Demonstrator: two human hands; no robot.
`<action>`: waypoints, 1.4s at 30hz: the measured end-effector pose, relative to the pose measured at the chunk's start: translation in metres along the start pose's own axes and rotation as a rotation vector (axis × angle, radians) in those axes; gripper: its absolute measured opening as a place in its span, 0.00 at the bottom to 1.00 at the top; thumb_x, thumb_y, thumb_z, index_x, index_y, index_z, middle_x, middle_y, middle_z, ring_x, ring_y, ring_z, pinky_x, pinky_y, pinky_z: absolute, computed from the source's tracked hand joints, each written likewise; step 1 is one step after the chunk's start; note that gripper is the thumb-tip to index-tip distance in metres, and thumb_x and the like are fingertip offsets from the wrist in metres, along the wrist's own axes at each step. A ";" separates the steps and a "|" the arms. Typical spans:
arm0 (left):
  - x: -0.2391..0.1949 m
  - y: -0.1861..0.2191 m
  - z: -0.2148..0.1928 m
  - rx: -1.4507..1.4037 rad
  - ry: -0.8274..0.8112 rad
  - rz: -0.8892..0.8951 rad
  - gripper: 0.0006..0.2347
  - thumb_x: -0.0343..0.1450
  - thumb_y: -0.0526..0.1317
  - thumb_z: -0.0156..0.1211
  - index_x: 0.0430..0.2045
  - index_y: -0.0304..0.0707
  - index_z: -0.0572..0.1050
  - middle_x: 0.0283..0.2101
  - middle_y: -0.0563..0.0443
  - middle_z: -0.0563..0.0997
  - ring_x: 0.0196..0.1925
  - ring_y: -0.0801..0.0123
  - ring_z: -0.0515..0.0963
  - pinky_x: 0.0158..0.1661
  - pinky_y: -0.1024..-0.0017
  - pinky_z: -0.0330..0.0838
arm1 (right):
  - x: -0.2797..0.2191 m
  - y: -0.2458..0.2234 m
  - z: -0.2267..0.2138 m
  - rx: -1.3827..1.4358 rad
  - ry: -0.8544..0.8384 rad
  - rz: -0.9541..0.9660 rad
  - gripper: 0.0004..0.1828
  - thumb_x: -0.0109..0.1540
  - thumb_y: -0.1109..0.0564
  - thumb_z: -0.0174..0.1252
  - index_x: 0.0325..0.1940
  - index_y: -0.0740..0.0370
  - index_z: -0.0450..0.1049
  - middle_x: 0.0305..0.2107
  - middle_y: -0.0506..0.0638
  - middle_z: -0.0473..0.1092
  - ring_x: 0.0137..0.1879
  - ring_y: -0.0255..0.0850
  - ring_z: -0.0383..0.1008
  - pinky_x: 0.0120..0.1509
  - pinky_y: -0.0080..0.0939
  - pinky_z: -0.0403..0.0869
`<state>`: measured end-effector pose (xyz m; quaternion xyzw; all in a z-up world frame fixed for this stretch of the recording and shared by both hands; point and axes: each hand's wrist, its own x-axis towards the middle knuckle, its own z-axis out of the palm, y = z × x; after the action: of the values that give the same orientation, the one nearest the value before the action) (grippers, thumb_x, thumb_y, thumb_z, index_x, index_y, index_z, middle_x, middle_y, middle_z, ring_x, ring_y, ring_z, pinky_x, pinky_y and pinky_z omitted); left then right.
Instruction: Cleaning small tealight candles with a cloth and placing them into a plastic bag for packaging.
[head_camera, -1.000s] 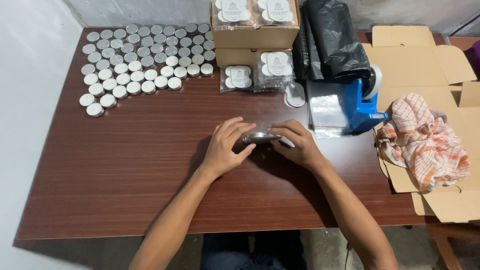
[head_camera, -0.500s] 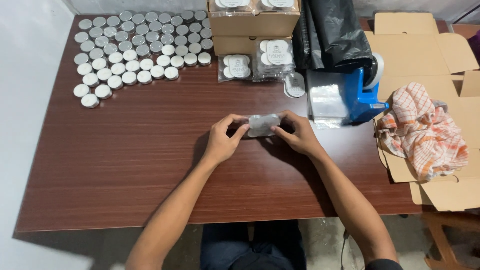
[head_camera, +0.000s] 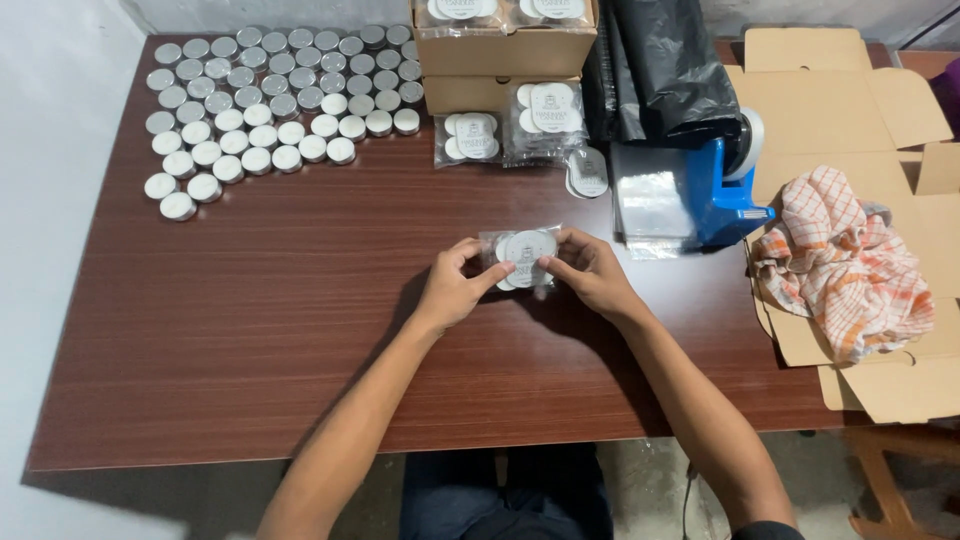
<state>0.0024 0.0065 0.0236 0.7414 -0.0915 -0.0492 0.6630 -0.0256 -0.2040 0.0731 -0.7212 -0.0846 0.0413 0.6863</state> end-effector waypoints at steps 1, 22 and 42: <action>0.000 -0.001 0.001 -0.001 0.001 0.000 0.16 0.63 0.43 0.76 0.40 0.37 0.82 0.44 0.46 0.84 0.49 0.63 0.82 0.51 0.63 0.74 | 0.003 0.006 -0.003 -0.001 -0.001 0.000 0.07 0.62 0.63 0.65 0.43 0.65 0.75 0.29 0.52 0.77 0.38 0.37 0.78 0.47 0.42 0.77; 0.001 0.004 -0.007 -0.299 -0.079 -0.231 0.15 0.66 0.28 0.68 0.47 0.25 0.76 0.37 0.35 0.84 0.37 0.63 0.86 0.40 0.71 0.85 | 0.009 0.020 -0.023 0.032 0.122 -0.086 0.07 0.63 0.62 0.66 0.42 0.63 0.74 0.28 0.50 0.75 0.37 0.35 0.75 0.49 0.41 0.75; -0.004 0.017 -0.034 0.367 0.026 0.568 0.26 0.64 0.42 0.74 0.56 0.37 0.75 0.46 0.49 0.84 0.50 0.59 0.83 0.50 0.63 0.78 | 0.009 0.037 -0.030 0.007 0.063 -0.127 0.08 0.63 0.62 0.65 0.44 0.64 0.73 0.31 0.52 0.77 0.40 0.36 0.76 0.50 0.44 0.76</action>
<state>0.0038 0.0386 0.0447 0.7938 -0.2932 0.1644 0.5069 -0.0089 -0.2335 0.0379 -0.7129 -0.1082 -0.0247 0.6924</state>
